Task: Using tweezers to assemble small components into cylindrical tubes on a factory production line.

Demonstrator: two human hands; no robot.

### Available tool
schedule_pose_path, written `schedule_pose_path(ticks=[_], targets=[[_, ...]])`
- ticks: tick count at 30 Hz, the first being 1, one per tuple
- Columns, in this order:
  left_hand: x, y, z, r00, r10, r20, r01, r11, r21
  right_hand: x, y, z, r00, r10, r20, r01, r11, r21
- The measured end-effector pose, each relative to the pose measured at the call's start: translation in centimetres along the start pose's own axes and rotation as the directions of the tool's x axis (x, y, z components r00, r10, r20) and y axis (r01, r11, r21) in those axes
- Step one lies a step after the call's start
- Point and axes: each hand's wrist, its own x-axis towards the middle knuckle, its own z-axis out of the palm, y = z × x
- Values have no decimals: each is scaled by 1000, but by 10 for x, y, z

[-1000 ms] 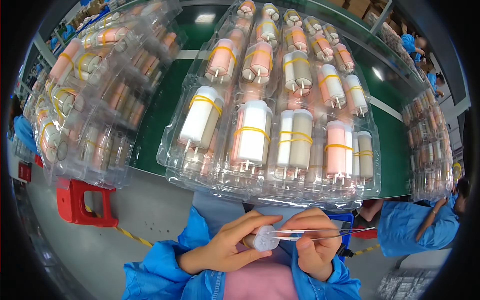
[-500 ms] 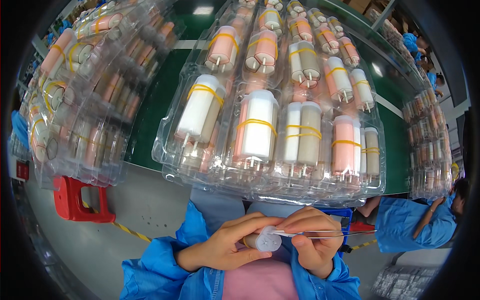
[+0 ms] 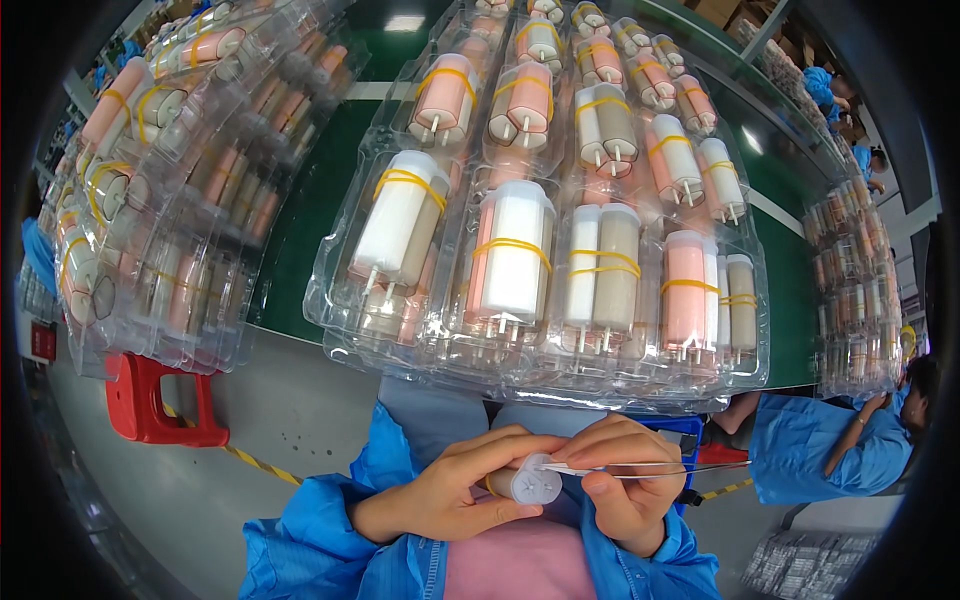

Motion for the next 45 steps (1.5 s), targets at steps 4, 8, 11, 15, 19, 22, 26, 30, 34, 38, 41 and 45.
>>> schedule_pose_path(ticks=[4,8,11,15,19,22,26,30,34,38,41,45], targets=[[-1,0,0,1000,5,-4,-5,1000,19,0,0,1,1000,-7,1,7,1000,0],[-2,-1,1,1000,-15,0,15,1000,15,0,0,1,1000,-6,5,6,1000,-15],[-3,-1,1,1000,-18,4,18,1000,17,0,-1,2,1000,-5,2,5,1000,-25],[-3,-1,1,1000,-21,7,21,1000,12,-1,-1,2,1000,-21,1,21,999,-42],[-4,-1,1,1000,-9,15,8,1000,25,-1,-2,2,1000,-18,4,18,999,-45],[-4,-2,1,1000,-3,18,3,999,38,-2,-2,2,1000,-15,-5,14,999,-37],[-4,0,1,1000,-10,20,10,1000,25,-4,-2,2,1000,-14,-20,14,1000,-14],[-4,0,1,1000,-5,19,5,1000,25,-4,-1,2,1000,-9,-22,9,1000,-9],[-3,0,1,1000,-18,17,18,1000,15,-4,0,2,1000,-3,-19,3,1000,-25],[-3,-1,2,1000,-8,10,8,1000,16,-3,-1,2,1000,-10,-13,9,999,-49],[-2,-2,3,1000,22,0,-22,998,51,1,-4,2,999,-20,25,23,994,-105],[-2,-1,3,1000,16,-5,-16,999,52,2,-5,2,999,-35,30,38,993,-113]])
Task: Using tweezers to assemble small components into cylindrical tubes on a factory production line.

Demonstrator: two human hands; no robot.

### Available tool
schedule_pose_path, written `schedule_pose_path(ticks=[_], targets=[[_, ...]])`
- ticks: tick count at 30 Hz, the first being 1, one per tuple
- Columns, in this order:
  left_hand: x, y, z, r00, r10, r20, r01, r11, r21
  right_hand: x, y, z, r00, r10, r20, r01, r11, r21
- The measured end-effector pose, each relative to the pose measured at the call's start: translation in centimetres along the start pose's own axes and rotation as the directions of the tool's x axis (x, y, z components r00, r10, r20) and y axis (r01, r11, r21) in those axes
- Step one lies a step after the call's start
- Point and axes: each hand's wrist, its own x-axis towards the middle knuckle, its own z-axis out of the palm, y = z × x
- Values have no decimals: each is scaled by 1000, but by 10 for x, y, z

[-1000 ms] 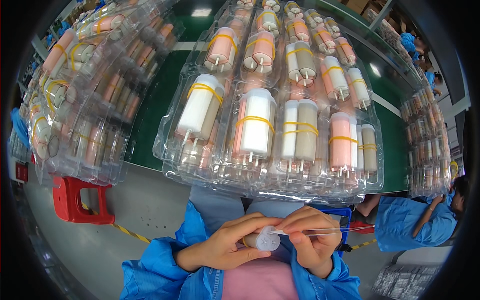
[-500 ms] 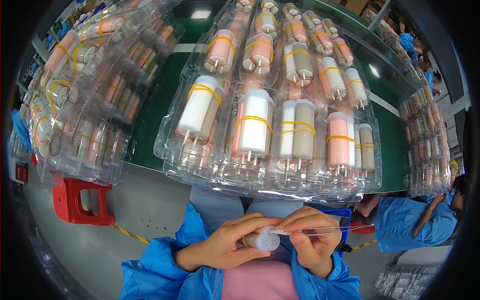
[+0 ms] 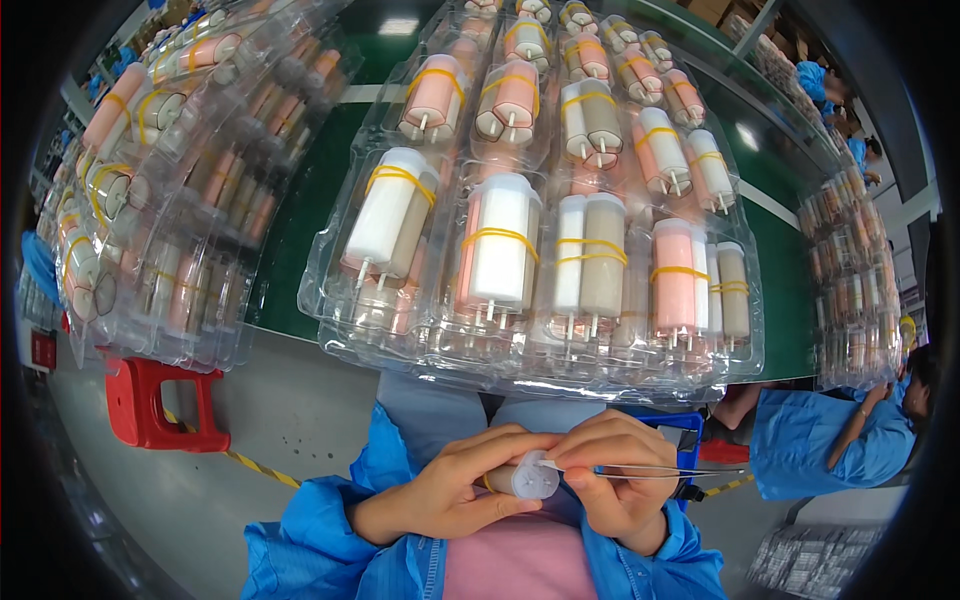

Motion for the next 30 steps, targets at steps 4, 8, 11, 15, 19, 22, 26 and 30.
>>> schedule_pose_path(ticks=[4,8,11,15,19,22,26,30], targets=[[0,0,0,1000,-8,4,8,1000,25,0,0,-1,1000,2,6,-2,1000,-16],[1,-2,1,999,29,-25,-24,985,171,1,-2,-1,1000,11,10,-10,999,-43],[2,-6,1,997,65,-42,-50,957,285,3,-6,0,999,-7,36,12,989,-146],[3,-3,3,996,50,-77,-30,970,240,-3,-2,0,998,49,-49,-50,999,-20],[3,-1,3,995,23,-93,-7,984,176,-19,4,3,982,92,-162,-65,984,167],[5,-4,3,989,91,-117,-61,969,239,-21,3,3,985,87,-150,-65,987,150],[11,-10,6,967,202,-154,-153,947,282,-20,9,7,986,59,-157,-37,990,135],[-6,-18,13,982,-65,-176,91,985,145,-17,13,10,985,76,-154,-45,980,193]])
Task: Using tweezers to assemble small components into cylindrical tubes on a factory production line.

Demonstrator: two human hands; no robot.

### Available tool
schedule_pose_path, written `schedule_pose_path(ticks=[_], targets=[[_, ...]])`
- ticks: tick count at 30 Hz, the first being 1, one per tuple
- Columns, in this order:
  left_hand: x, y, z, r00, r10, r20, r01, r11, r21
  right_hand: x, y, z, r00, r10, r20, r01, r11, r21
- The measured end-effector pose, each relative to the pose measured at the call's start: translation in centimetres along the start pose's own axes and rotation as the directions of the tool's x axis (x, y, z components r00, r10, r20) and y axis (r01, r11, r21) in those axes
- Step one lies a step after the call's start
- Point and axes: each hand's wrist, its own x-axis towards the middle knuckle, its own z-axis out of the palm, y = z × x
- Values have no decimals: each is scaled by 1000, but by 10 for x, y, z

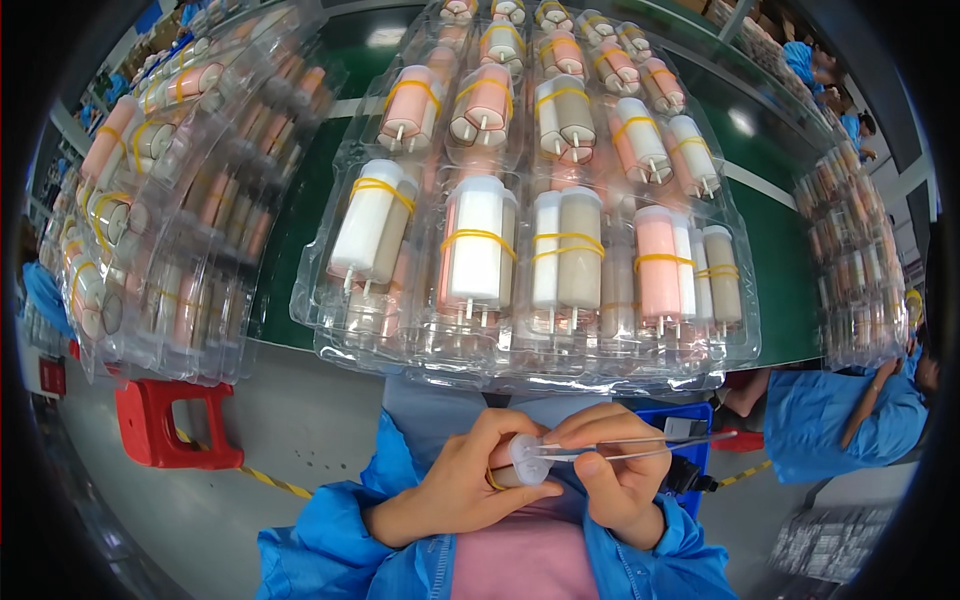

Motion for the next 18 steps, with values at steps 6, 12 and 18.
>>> schedule_pose_path(ticks=[6,12,18], targets=[[6,4,-3,999,39,24,-37,995,-96,0,0,-2,994,-24,-111,28,999,35],[12,10,-3,983,185,-10,-180,966,187,0,-9,-4,996,-91,-19,88,991,-103],[12,14,1,987,157,-38,-147,970,191,3,-7,-2,996,-81,32,84,990,-116]])
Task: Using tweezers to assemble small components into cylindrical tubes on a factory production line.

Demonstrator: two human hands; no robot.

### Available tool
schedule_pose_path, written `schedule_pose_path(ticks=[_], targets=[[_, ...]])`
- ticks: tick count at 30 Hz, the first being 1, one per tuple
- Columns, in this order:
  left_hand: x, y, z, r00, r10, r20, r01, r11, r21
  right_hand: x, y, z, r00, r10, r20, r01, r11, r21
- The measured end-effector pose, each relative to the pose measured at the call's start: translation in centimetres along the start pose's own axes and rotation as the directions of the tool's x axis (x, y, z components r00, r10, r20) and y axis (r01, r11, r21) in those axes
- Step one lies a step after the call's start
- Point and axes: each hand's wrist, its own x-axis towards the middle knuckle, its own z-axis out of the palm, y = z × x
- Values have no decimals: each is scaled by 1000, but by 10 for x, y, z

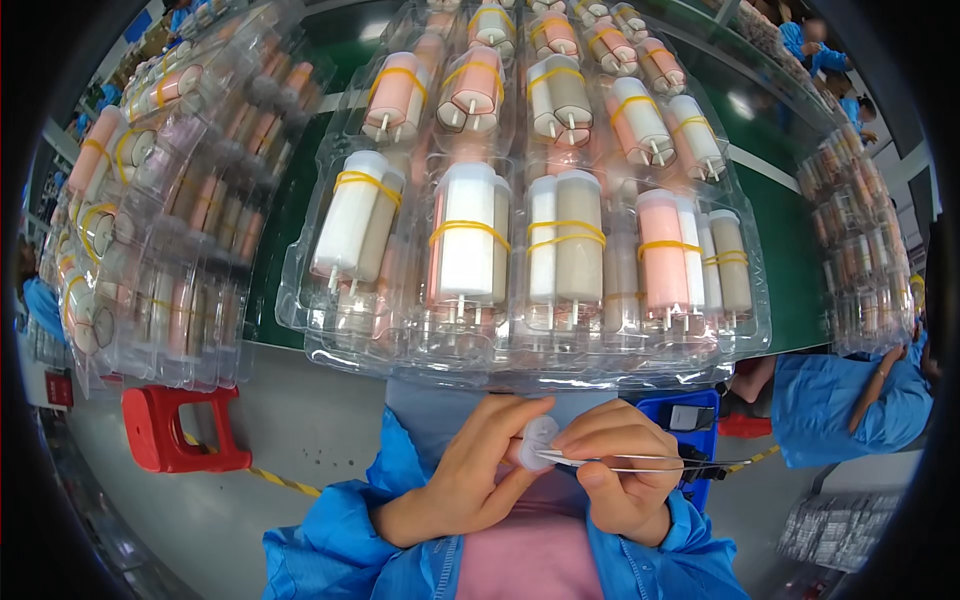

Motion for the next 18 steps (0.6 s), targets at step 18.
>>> schedule_pose_path(ticks=[18], targets=[[0,1,0,1000,-13,-3,13,1000,15,1,1,2,1000,21,-11,-21,1000,-22]])
